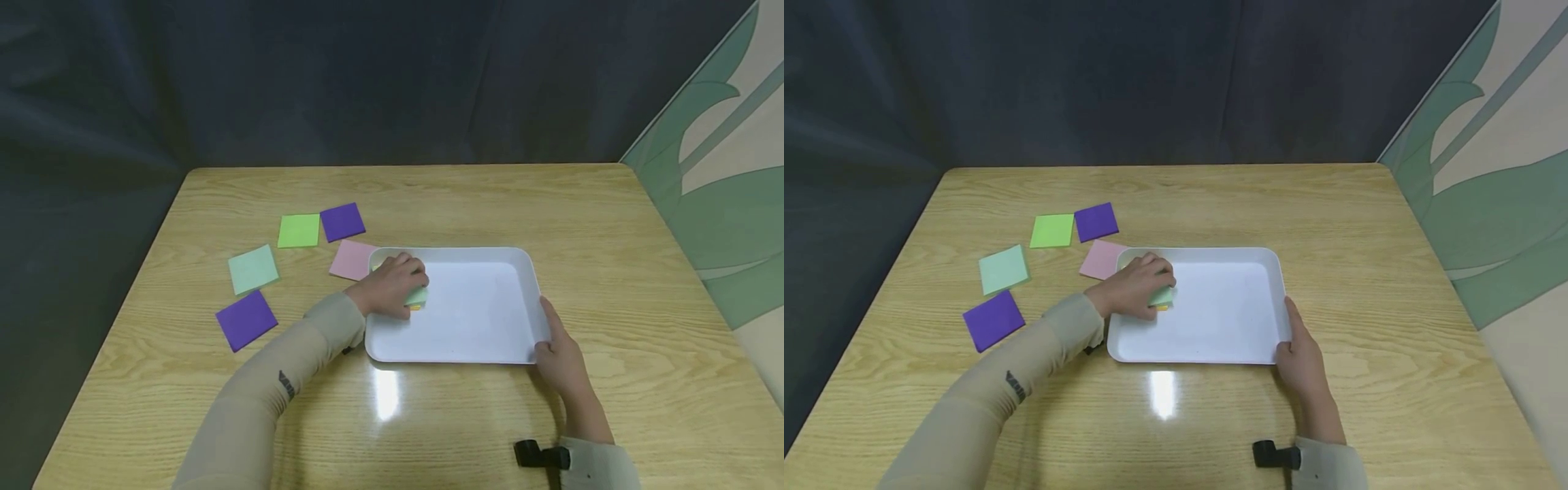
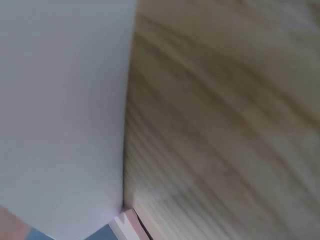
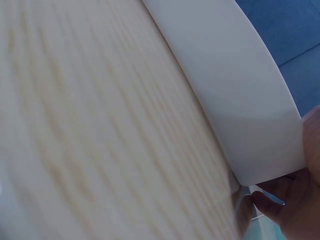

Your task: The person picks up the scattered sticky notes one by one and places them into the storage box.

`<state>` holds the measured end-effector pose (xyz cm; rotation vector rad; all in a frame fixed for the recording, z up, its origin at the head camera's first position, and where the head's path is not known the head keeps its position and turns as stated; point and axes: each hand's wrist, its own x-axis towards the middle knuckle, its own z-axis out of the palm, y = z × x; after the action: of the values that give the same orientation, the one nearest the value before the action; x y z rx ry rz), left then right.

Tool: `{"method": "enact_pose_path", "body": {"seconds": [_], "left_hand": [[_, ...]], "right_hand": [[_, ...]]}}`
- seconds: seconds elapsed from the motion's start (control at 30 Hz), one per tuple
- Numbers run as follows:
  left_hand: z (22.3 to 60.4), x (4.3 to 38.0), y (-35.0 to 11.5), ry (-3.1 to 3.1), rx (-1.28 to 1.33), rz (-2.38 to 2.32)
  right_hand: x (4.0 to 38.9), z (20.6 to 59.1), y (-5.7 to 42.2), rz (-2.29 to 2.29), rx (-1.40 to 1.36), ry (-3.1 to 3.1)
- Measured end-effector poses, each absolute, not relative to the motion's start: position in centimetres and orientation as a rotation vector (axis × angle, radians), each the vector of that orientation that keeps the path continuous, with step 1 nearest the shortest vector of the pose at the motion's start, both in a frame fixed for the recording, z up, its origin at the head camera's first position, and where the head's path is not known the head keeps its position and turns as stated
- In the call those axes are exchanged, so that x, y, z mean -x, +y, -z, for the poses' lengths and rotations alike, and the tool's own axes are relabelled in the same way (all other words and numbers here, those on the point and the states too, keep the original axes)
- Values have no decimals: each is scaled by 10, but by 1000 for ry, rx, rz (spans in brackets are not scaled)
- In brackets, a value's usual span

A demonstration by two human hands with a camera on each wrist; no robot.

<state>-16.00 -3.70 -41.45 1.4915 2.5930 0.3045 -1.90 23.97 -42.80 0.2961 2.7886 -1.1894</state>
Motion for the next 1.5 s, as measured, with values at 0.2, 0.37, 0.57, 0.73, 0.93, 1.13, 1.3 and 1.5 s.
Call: {"method": "enact_pose_path", "body": {"seconds": [0.2, 0.37, 0.57, 0.73, 0.93, 1.13, 1.3, 1.5], "left_hand": [[416, 163, -39, 2556, -1477, -303], [415, 165, -39, 2532, -1480, -306], [414, 165, -40, 2518, -1495, -298], [417, 164, -41, 2522, -1496, -291], [418, 164, -42, 2518, -1487, -315], [417, 162, -43, 2518, -1460, -316], [417, 160, -43, 2528, -1439, -319], [418, 156, -47, 2569, -1427, -309]], "right_hand": [[18, 428, 241, 1199, -304, 2771], [18, 429, 241, 1206, -299, 2777], [19, 430, 240, 1204, -303, 2773], [18, 431, 240, 1196, -298, 2788], [19, 432, 241, 1198, -304, 2785], [20, 433, 241, 1223, -319, 2758], [20, 433, 241, 1220, -319, 2753], [19, 432, 242, 1224, -325, 2741]]}}
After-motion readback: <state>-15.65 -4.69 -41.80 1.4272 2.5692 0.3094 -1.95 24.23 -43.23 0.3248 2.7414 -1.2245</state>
